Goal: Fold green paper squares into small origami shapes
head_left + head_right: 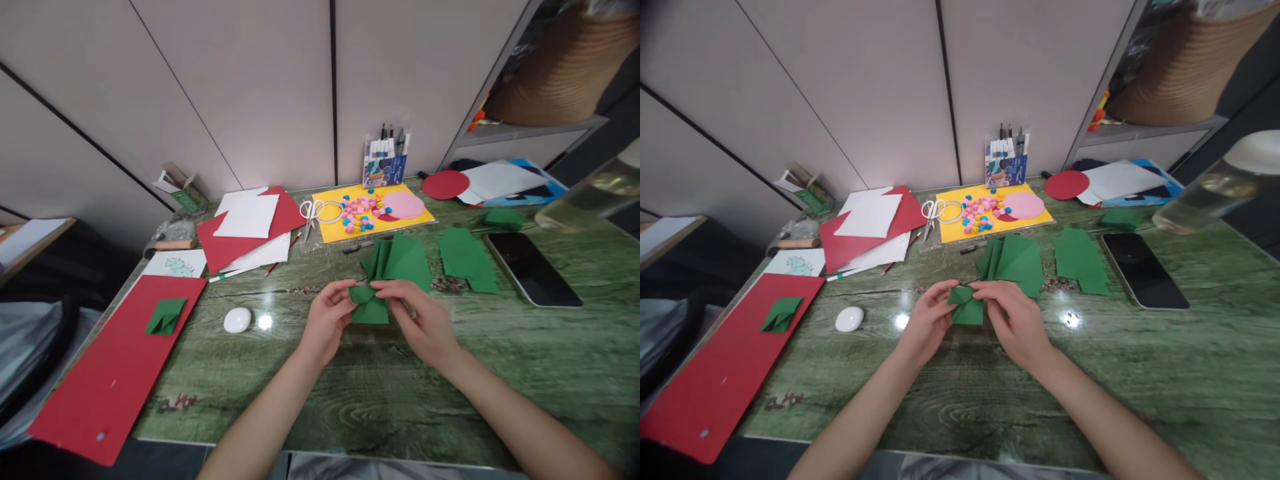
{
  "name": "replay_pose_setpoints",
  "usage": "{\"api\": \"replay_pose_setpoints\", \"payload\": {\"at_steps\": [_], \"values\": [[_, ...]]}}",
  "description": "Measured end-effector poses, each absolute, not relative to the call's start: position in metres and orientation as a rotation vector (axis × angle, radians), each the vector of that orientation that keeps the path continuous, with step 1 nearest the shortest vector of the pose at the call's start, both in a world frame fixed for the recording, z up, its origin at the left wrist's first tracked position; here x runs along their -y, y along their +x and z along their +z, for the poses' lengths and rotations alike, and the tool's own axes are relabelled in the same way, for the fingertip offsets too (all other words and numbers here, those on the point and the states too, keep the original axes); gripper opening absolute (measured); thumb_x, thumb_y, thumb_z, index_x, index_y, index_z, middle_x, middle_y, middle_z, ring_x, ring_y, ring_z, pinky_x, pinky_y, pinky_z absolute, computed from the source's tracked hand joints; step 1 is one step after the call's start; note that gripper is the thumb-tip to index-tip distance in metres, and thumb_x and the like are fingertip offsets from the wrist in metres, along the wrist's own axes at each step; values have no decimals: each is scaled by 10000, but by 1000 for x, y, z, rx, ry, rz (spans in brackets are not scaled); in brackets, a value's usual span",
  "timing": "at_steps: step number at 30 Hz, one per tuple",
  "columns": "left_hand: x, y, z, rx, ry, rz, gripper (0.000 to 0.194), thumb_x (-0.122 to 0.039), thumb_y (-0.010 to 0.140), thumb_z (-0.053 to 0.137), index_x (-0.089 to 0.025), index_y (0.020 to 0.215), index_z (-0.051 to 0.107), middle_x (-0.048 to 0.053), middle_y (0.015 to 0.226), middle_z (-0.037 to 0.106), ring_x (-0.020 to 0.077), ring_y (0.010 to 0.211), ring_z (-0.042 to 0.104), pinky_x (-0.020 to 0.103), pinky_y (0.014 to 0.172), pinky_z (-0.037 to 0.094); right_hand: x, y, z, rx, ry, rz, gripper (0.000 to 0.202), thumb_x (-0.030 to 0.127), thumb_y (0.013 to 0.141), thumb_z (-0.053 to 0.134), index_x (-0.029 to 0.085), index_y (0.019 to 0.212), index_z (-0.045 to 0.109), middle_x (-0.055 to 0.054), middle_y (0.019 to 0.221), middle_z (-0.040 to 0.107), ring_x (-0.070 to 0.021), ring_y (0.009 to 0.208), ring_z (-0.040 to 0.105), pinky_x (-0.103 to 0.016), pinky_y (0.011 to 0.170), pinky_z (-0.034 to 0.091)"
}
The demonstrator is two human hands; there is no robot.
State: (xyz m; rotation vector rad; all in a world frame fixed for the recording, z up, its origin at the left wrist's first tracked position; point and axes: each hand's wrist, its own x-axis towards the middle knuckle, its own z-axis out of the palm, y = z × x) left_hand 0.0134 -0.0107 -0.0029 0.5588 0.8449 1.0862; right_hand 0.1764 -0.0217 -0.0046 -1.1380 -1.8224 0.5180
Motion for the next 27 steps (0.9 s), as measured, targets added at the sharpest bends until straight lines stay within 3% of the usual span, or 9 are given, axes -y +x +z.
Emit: {"api": "replay_pose_setpoints", "payload": {"at_steps": [5, 9, 15, 20, 27], "values": [[11, 14, -7, -919, 689, 1112, 275, -125, 650, 659, -173, 919, 632, 16, 760, 651, 89, 642, 559, 187, 589, 407, 22, 177, 0, 1647, -1181, 745, 142, 185, 849, 472, 232, 923, 585, -44, 1069, 615, -190, 1012, 556, -354, 877, 428], [11, 13, -11, -952, 802, 1144, 259, -128, 650, 658, -174, 905, 639, 24, 773, 655, 116, 693, 575, 213, 636, 432, 20, 176, -1, 1633, -1172, 766, 116, 215, 822, 526, 229, 925, 578, -45, 1056, 600, -197, 1016, 543, -356, 892, 412], [11, 13, -11, -944, 878, 1154, 236, -131, 645, 670, -169, 878, 664, 40, 798, 676, 139, 743, 594, 235, 679, 454, 18, 171, 2, 1722, -1270, 719, 226, 181, 748, 608, 225, 964, 559, -31, 942, 593, -188, 897, 556, -314, 779, 450], [12, 13, -8, -954, 854, 1149, 211, -157, 634, 699, -173, 844, 691, 36, 813, 686, 131, 774, 594, 231, 732, 444, 19, 170, 2, 1779, -1275, 628, 172, 156, 768, 583, 219, 928, 574, -23, 899, 597, -175, 871, 551, -293, 762, 434], [14, 12, -4, -966, 829, 1124, 166, -233, 707, 648, -172, 856, 692, 31, 805, 663, 114, 724, 565, 206, 647, 432, 19, 172, 1, 1770, -1267, 570, 148, 149, 766, 591, 212, 900, 582, -23, 866, 596, -168, 846, 550, -280, 742, 428]]}}
